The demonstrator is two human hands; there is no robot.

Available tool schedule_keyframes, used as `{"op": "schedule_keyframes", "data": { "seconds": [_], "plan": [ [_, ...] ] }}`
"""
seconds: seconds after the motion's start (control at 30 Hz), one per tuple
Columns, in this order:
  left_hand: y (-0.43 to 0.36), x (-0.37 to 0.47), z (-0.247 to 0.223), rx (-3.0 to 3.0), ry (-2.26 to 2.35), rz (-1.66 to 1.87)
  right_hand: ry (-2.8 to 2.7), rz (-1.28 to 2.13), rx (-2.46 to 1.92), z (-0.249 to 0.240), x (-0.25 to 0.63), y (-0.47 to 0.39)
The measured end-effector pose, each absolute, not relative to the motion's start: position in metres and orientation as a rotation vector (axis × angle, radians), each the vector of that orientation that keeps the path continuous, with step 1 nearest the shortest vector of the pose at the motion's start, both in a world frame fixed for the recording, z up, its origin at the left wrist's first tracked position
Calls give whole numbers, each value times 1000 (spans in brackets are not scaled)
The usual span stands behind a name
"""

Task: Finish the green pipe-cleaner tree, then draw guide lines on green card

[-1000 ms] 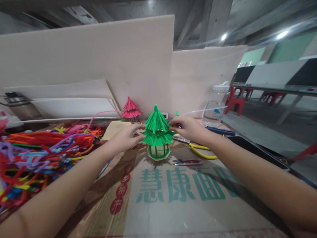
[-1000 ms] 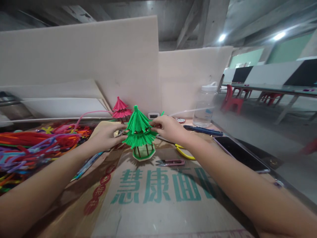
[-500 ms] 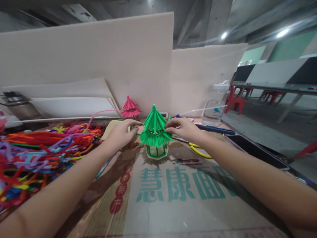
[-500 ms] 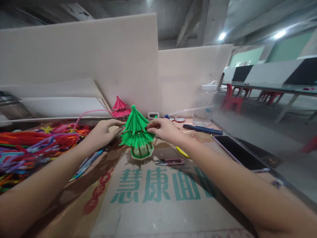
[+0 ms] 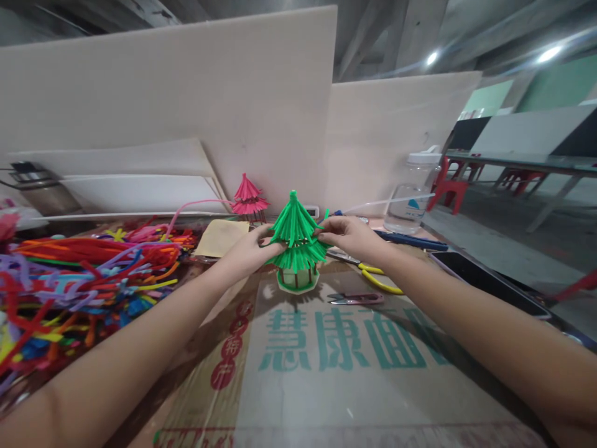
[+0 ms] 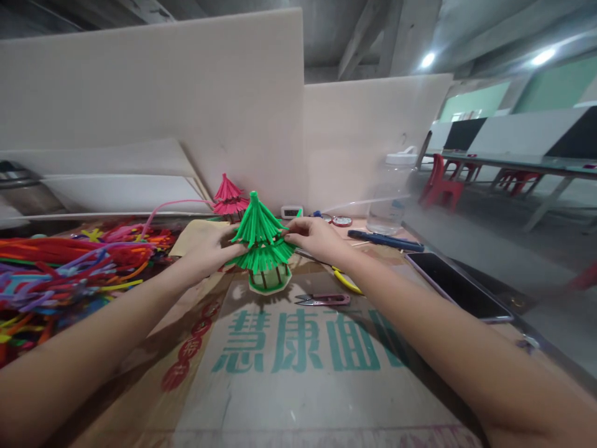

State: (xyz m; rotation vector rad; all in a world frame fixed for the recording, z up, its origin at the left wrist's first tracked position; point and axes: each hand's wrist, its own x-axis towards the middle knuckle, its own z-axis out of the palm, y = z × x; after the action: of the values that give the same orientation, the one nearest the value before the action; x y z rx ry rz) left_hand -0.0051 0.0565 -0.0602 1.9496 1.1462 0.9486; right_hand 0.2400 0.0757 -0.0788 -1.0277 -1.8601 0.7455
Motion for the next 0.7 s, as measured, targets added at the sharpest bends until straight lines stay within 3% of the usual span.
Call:
{"op": "schedule_keyframes", "data": {
  "seconds": [0.7],
  "plan": [
    [68,-14,-68,1996,1066,966,-1949,678,-1037,-81,247,82]
  ]
}}
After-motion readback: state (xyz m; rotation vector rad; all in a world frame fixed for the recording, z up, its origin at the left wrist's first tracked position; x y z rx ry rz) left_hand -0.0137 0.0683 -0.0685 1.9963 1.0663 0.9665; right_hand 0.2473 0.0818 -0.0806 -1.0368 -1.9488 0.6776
